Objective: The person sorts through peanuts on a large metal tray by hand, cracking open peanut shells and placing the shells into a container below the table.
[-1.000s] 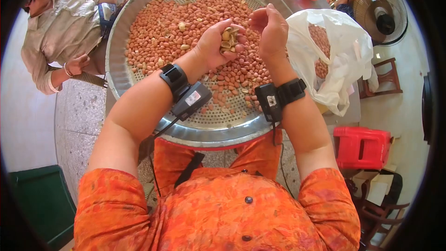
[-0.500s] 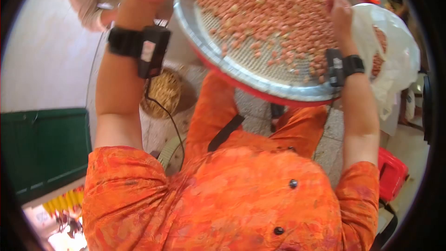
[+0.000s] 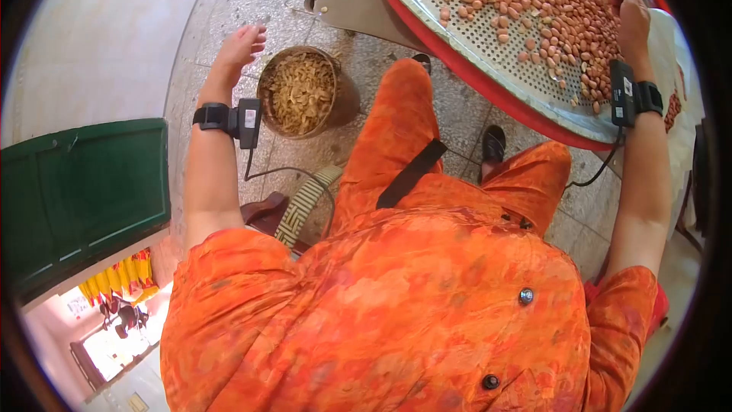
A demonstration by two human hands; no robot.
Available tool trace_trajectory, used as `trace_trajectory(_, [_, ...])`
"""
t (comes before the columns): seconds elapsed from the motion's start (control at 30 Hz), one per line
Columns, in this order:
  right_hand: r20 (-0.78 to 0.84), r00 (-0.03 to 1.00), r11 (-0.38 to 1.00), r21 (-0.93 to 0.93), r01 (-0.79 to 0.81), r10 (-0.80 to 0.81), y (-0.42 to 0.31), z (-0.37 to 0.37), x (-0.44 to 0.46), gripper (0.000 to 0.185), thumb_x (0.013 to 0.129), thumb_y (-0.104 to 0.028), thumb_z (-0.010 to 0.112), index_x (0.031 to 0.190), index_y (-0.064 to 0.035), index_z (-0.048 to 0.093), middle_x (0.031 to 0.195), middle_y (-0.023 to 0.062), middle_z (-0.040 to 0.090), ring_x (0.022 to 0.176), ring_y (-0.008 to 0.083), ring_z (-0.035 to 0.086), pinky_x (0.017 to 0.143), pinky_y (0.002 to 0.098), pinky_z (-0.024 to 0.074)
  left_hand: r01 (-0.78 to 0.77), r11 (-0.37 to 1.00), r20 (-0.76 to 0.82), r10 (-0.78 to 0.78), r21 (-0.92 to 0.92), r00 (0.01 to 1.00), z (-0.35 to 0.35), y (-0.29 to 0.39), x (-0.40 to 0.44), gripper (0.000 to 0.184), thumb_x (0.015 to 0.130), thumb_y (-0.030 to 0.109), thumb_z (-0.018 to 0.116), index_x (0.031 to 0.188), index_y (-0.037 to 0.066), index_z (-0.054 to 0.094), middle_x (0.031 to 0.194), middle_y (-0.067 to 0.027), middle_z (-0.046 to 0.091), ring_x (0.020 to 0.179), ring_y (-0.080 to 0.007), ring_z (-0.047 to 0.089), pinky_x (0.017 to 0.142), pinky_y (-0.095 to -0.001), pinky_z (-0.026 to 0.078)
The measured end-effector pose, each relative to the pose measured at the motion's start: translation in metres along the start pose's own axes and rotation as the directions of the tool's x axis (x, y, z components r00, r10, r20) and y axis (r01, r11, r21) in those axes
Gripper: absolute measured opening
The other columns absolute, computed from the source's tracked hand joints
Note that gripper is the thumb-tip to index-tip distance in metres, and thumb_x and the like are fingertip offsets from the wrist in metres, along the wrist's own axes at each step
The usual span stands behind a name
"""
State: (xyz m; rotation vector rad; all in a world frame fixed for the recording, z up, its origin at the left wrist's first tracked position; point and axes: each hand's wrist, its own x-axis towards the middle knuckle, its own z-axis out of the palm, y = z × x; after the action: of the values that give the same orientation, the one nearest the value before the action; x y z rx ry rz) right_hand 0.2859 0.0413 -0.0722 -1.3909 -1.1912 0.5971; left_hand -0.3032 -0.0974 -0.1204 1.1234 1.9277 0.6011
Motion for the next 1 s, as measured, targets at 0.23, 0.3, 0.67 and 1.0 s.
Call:
trace_trajectory(0.23, [0.128, 0.927, 0.895, -0.246, 0.373, -0.352, 0.004, 0.007, -0.009, 0.024, 0.088, -0.022, 0.04, 0.077, -0.0044, 0.054, 0.06, 0.0016, 0.05, 0.054, 0.0098, 0.047, 0.048, 0.0216, 0.038, -0.036, 0.998, 0.448, 0.054, -0.049, 0.892, 0.051, 0.038, -0.04, 0.03, 0.086, 0.03, 0.046, 0.1, 0.004, 0.052, 0.086, -0.0042, 0.057, 0.073, -0.0124, 0.056, 0.061, -0.022, 0.044])
trace_trajectory(0.3, [0.079, 0.981, 0.876, 0.441, -0.194, 0.178, -0.048, 0.003, -0.025, 0.025, 0.087, -0.022, 0.039, 0.073, -0.0055, 0.051, 0.055, 0.0012, 0.046, 0.048, 0.0099, 0.042, 0.041, 0.0223, 0.0355, -0.044, 0.998, 0.566, 0.059, -0.041, 0.822, 0.098, 0.056, -0.06, 0.027, 0.087, 0.027, 0.046, 0.099, 0.003, 0.052, 0.084, -0.0037, 0.057, 0.075, -0.0121, 0.057, 0.064, -0.0225, 0.046])
trace_trajectory(0.67, [0.592, 0.795, 0.939, 0.183, -0.291, 0.131, -0.132, -0.113, -0.164, 0.02, 0.085, -0.024, 0.047, 0.083, -0.0057, 0.054, 0.073, 0.0023, 0.058, 0.061, 0.0066, 0.053, 0.047, 0.0184, 0.0417, -0.038, 0.995, 0.703, -0.038, 0.092, 0.71, 0.131, 0.035, -0.106, 0.023, 0.084, 0.023, 0.049, 0.097, 0.005, 0.053, 0.079, 0.001, 0.055, 0.071, -0.0073, 0.052, 0.063, -0.021, 0.042])
trace_trajectory(1.0, [0.411, 0.322, 0.521, -0.632, -0.574, 0.853, -0.013, -0.237, -0.385, 0.042, 0.076, -0.031, 0.057, 0.103, 0.0003, 0.048, 0.09, 0.0105, 0.056, 0.081, 0.018, 0.052, 0.069, 0.0301, 0.0433, -0.23, 0.837, 0.742, -0.271, 0.496, 0.613, 0.088, -0.024, -0.143, 0.047, 0.077, 0.026, 0.06, 0.112, -0.001, 0.045, 0.092, -0.0102, 0.058, 0.072, -0.0181, 0.055, 0.065, -0.0306, 0.045])
